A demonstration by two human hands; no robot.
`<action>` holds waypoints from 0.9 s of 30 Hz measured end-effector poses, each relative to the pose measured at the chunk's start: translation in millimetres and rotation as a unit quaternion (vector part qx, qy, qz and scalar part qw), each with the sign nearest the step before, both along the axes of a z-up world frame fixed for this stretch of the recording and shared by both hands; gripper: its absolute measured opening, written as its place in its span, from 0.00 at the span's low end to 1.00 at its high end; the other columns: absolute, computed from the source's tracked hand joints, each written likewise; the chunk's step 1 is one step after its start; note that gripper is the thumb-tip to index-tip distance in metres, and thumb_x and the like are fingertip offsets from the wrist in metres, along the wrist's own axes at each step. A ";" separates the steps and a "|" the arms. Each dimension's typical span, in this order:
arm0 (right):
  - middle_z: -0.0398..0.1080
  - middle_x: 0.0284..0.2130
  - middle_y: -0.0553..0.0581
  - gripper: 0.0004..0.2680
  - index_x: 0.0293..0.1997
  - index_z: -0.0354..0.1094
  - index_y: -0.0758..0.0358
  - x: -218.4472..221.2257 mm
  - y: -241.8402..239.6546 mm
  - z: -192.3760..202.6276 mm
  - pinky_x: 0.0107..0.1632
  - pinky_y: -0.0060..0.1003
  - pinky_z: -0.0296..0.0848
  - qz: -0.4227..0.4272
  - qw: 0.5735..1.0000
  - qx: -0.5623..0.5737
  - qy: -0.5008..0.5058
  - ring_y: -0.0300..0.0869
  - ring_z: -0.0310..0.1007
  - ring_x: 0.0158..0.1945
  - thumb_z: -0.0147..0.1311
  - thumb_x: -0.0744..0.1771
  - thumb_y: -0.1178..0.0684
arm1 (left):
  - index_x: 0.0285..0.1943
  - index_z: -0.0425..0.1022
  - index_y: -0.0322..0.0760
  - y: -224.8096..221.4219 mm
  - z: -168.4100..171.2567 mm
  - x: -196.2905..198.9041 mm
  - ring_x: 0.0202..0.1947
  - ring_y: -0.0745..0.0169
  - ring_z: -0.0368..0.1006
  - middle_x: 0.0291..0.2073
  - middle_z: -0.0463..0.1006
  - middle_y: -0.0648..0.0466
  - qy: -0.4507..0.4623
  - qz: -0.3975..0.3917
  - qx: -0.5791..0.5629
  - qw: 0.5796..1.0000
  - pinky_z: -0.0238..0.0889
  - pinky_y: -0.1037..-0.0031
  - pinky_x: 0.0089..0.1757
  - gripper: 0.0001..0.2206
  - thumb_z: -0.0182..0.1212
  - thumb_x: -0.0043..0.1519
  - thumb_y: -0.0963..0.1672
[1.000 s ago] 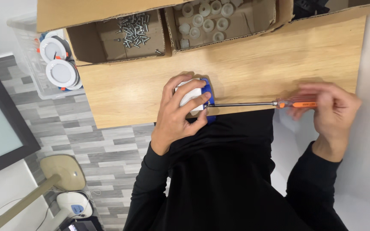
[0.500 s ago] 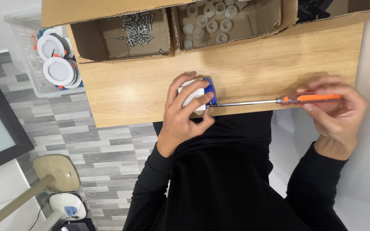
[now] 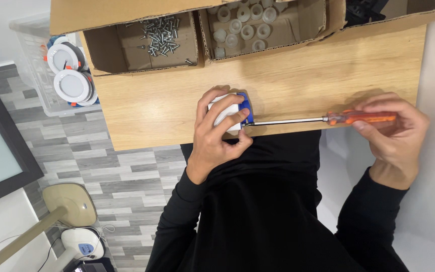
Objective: The person uses a screwdriver to attach a blue electrical socket to a white junction box.
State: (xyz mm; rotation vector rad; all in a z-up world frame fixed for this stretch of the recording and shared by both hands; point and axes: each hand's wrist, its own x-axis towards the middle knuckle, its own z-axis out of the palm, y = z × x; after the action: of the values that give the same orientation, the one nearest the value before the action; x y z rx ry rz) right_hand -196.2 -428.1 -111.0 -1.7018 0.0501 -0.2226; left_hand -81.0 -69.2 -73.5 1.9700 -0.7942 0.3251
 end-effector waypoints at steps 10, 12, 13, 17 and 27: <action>0.72 0.31 0.75 0.08 0.52 0.70 0.86 4.1 21.6 21.0 0.26 0.37 0.70 -0.051 0.992 -0.058 0.103 0.54 0.74 0.25 0.49 0.79 0.65 | 0.47 0.78 0.33 0.8 -1.1 0.3 0.60 0.30 0.70 0.55 0.78 0.45 -0.005 -0.001 -0.003 1.000 0.74 0.44 0.61 0.09 0.61 0.58 0.37; 0.74 0.36 0.75 0.06 0.54 0.69 0.82 0.6 11.3 9.9 0.34 0.40 0.79 -0.014 0.998 -0.038 0.050 0.54 0.77 0.29 0.57 0.74 0.65 | 0.49 0.78 0.35 1.9 -2.4 -0.8 0.62 0.30 0.71 0.57 0.78 0.46 0.004 -0.002 0.000 1.000 0.72 0.44 0.62 0.11 0.62 0.57 0.37; 0.74 0.36 0.75 0.06 0.54 0.69 0.82 -0.1 8.9 6.8 0.34 0.40 0.79 -0.013 0.998 -0.037 0.050 0.54 0.77 0.29 0.57 0.74 0.65 | 0.49 0.78 0.35 2.4 -2.1 -1.0 0.62 0.30 0.71 0.57 0.78 0.46 0.004 -0.001 0.001 1.000 0.72 0.44 0.62 0.11 0.62 0.57 0.37; 0.75 0.49 0.68 0.11 0.54 0.69 0.71 -3.4 3.0 2.2 0.58 0.46 0.87 0.005 1.000 0.008 0.001 0.55 0.81 0.53 0.65 0.68 0.63 | 0.49 0.78 0.35 1.6 -1.3 -0.7 0.62 0.30 0.71 0.56 0.78 0.46 0.006 -0.001 0.000 1.000 0.72 0.44 0.62 0.11 0.62 0.58 0.37; 0.71 0.28 0.74 0.06 0.52 0.69 0.85 0.3 25.5 25.7 0.27 0.37 0.73 -0.041 0.994 -0.025 0.100 0.53 0.73 0.23 0.48 0.78 0.65 | 0.49 0.79 0.34 0.8 -3.0 -1.5 0.62 0.30 0.70 0.56 0.78 0.45 0.004 -0.002 0.000 1.000 0.72 0.41 0.63 0.11 0.63 0.57 0.37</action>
State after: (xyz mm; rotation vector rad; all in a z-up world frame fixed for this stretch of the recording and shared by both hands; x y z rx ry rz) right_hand -195.9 -402.5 -85.3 -1.7683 0.2661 -0.1146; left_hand -82.5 -68.3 -76.5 1.9677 -0.7922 0.3143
